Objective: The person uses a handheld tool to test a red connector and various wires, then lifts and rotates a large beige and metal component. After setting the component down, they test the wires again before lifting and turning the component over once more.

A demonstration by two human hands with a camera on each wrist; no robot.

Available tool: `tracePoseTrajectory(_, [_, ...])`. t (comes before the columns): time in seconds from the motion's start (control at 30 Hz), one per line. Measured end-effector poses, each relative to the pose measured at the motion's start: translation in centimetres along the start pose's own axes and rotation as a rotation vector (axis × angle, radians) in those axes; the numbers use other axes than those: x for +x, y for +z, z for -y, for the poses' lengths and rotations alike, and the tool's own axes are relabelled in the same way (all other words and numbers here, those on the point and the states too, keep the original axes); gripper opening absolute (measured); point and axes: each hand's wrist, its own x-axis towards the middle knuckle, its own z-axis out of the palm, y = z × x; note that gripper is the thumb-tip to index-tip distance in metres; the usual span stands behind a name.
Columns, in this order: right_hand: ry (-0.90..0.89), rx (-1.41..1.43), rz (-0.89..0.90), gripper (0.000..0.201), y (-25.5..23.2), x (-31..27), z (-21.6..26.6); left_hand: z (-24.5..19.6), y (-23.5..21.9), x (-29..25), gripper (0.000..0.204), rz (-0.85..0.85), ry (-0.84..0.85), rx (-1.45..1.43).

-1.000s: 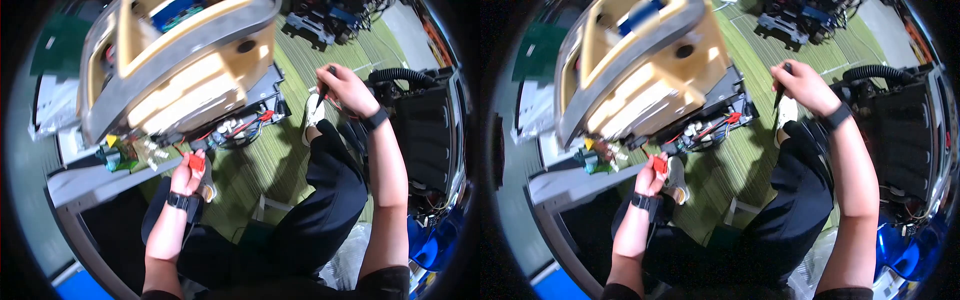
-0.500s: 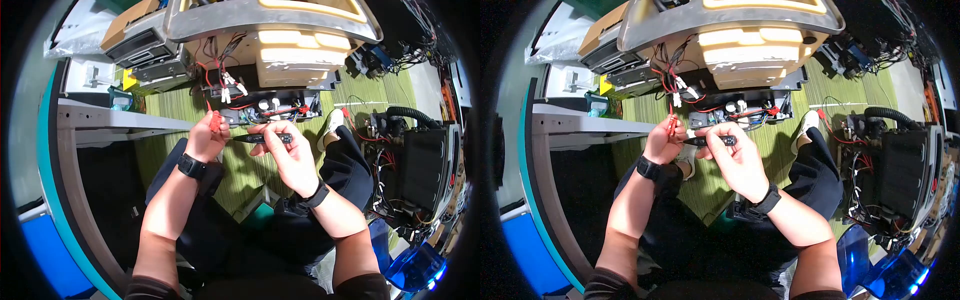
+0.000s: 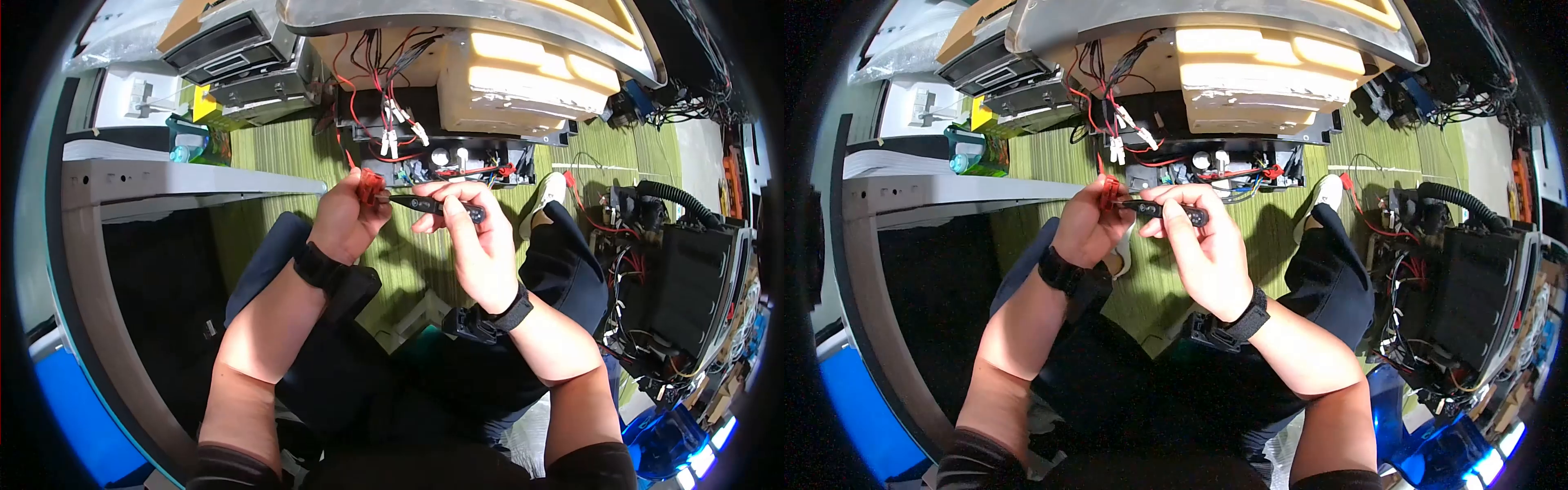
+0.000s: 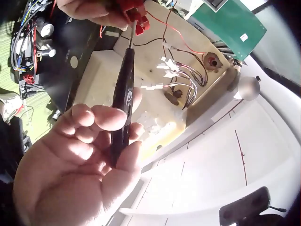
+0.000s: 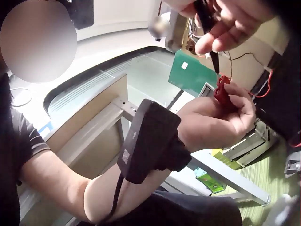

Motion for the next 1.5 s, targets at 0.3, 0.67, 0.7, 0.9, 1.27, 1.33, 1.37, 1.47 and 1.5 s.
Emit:
tracePoseTrajectory(0.3, [0.049, 0.058, -0.012, 0.015, -0.6, 1.1, -0.7, 0.1, 1.4, 0.3, 0.023, -0.118, 0.008, -0.155])
tracePoseTrajectory(0.67, [0.081, -0.110, 0.064, 0.020, -1.5, 0.0, 0.1, -0.1, 1.7, 0.5, 0.017, 0.024, -0.024, -0.080])
tracePoseTrajectory(0.7, [0.081, -0.110, 0.063, 0.020, -1.6, 0.0, 0.1, 0.0, 1.9, 0.4, 0.017, 0.009, -0.018, -0.063])
tracePoseTrajectory(0.9, [0.085, -0.128, 0.020, 0.022, -1.5, -0.4, -0.4, 0.6, 1.4, 0.9, 0.020, -0.007, 0.037, 0.035])
tracePoseTrajectory(1.27, [0.100, -0.160, -0.007, 0.026, -3.1, -0.2, -2.2, 1.0, 2.1, 0.9, 0.026, 0.061, 0.103, 0.081])
tracePoseTrajectory(1.33, [0.069, -0.179, -0.040, 0.025, -3.3, -0.3, -2.5, 1.1, 2.5, 0.8, 0.025, 0.050, 0.088, 0.081])
tracePoseTrajectory(1.37, [0.058, -0.171, -0.058, 0.026, -3.2, -0.4, -2.6, 1.2, 2.6, 0.9, 0.025, 0.047, 0.087, 0.078])
tracePoseTrajectory(1.47, [0.023, -0.191, -0.063, 0.025, -3.1, -0.7, -2.3, 1.3, 3.0, 0.9, 0.031, 0.020, 0.136, 0.005])
tracePoseTrajectory(1.5, [0.023, -0.191, -0.065, 0.025, -3.0, -0.7, -2.2, 1.2, 3.1, 0.8, 0.030, 0.021, 0.144, -0.009])
